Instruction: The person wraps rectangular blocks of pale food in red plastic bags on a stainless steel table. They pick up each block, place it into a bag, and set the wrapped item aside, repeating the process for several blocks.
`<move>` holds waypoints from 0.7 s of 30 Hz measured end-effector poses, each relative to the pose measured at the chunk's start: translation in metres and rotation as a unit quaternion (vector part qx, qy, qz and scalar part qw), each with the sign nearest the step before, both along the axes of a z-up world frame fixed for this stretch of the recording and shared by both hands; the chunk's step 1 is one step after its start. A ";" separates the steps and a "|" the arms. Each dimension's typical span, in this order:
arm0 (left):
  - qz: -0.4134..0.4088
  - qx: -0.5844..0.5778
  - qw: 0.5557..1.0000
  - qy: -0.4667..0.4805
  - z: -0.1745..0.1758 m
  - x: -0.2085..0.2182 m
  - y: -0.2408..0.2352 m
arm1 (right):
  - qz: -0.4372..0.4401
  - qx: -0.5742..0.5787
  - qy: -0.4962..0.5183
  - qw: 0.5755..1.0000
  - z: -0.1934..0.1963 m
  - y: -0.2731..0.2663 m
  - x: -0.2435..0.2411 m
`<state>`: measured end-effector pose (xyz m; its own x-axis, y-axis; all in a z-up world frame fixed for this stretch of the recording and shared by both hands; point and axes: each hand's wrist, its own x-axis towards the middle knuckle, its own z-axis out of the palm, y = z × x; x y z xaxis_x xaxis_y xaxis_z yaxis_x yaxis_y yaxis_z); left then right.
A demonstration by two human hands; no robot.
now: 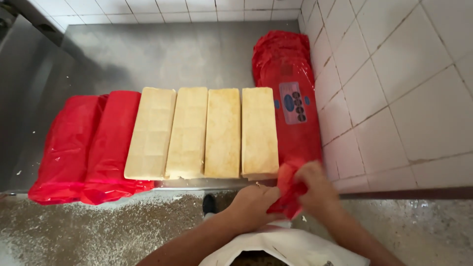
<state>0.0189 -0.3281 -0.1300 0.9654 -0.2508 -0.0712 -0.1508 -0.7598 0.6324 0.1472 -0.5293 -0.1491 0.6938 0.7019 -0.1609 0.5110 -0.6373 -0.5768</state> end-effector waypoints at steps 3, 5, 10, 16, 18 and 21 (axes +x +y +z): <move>0.035 0.029 0.998 -0.032 -0.006 -0.007 -0.001 | -0.183 -0.029 0.000 0.983 0.006 -0.017 0.018; 0.198 -0.047 0.964 -0.172 -0.022 -0.011 0.006 | -0.226 0.468 0.250 0.817 0.005 -0.032 0.013; 0.355 -0.542 0.729 0.220 0.003 -0.008 0.030 | -0.119 0.215 0.412 0.878 0.020 -0.032 -0.028; 0.286 -0.810 0.479 0.180 0.033 -0.069 0.064 | -0.119 0.351 0.578 0.727 -0.047 -0.013 0.022; 0.461 -0.765 0.432 0.126 0.051 -0.088 0.076 | -0.189 0.364 0.539 0.736 -0.049 0.007 0.024; 0.290 -0.753 0.550 -0.213 0.087 -0.139 0.065 | -0.267 0.043 0.496 0.825 -0.069 0.037 0.015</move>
<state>-0.1201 -0.2633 -0.0433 0.7625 0.6442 0.0600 -0.5382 0.5800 0.6115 0.1626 -0.4920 -0.2186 0.4641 0.3778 -0.8012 -0.5797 -0.5543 -0.5972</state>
